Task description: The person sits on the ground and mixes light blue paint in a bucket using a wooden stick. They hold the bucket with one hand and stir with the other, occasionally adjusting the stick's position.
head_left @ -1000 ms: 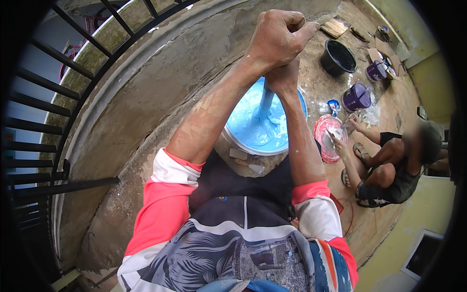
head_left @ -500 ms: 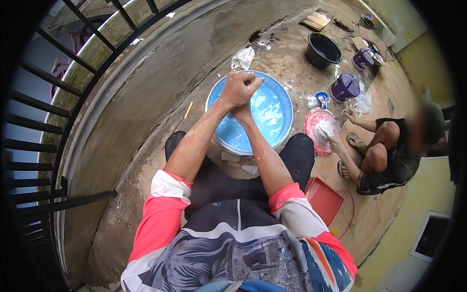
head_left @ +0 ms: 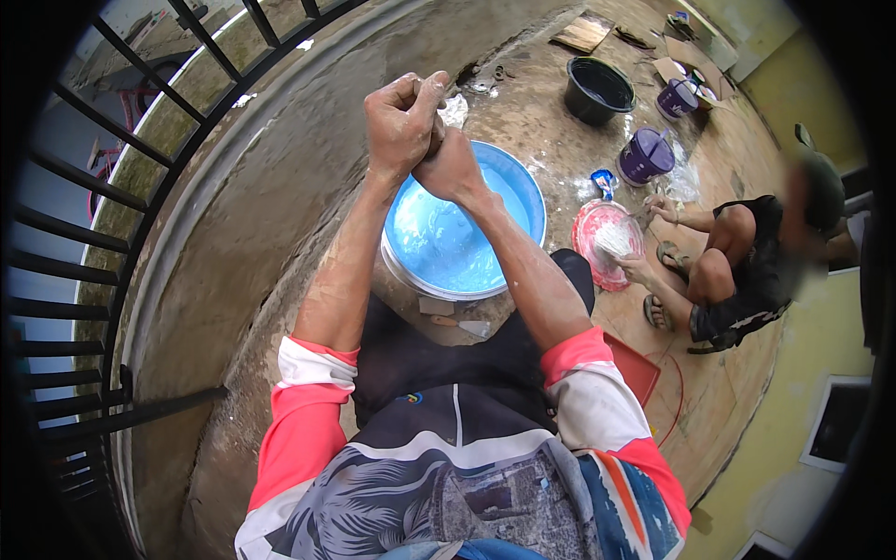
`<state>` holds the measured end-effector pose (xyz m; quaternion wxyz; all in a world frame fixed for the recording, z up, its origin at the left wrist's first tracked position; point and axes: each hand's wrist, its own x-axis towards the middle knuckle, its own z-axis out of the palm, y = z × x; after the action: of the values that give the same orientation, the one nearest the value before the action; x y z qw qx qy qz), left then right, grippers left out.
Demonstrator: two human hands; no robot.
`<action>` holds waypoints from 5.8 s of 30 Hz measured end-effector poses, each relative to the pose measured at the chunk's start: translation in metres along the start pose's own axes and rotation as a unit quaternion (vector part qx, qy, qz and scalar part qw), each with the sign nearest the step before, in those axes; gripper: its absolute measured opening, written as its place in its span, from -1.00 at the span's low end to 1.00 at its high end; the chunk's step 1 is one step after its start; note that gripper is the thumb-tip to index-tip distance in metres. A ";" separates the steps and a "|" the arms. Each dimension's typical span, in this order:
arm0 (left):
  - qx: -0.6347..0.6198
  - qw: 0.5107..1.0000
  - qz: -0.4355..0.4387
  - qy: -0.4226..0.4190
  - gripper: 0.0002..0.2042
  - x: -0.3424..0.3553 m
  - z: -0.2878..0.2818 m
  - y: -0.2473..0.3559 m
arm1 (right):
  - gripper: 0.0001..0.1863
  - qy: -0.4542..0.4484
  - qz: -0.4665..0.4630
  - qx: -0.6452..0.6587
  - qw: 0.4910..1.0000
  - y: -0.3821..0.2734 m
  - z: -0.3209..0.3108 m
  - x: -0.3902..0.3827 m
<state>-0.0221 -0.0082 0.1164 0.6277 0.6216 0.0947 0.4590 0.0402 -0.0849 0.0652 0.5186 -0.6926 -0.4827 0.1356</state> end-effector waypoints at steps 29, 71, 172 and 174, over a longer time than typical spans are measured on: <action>0.134 0.985 -0.103 0.023 -0.60 -0.036 0.000 -0.080 | -0.59 -0.096 0.117 0.098 0.984 0.063 0.011 -0.031; 0.210 0.973 0.092 -0.037 -0.64 0.020 0.047 0.005 | -0.68 0.045 -0.061 0.005 0.997 0.035 -0.032 0.024; 0.218 0.976 0.028 -0.007 -0.61 -0.008 0.001 -0.054 | -0.83 0.001 0.027 0.013 1.000 0.073 0.018 -0.007; 0.244 0.965 0.089 -0.025 -0.62 -0.013 0.003 -0.053 | -0.69 0.007 0.014 -0.008 1.000 0.074 0.020 -0.007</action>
<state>-0.0035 -0.0094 0.0653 0.4159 0.7733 0.1323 0.4599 0.0619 -0.0791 -0.0080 0.5143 -0.7045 -0.4701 0.1345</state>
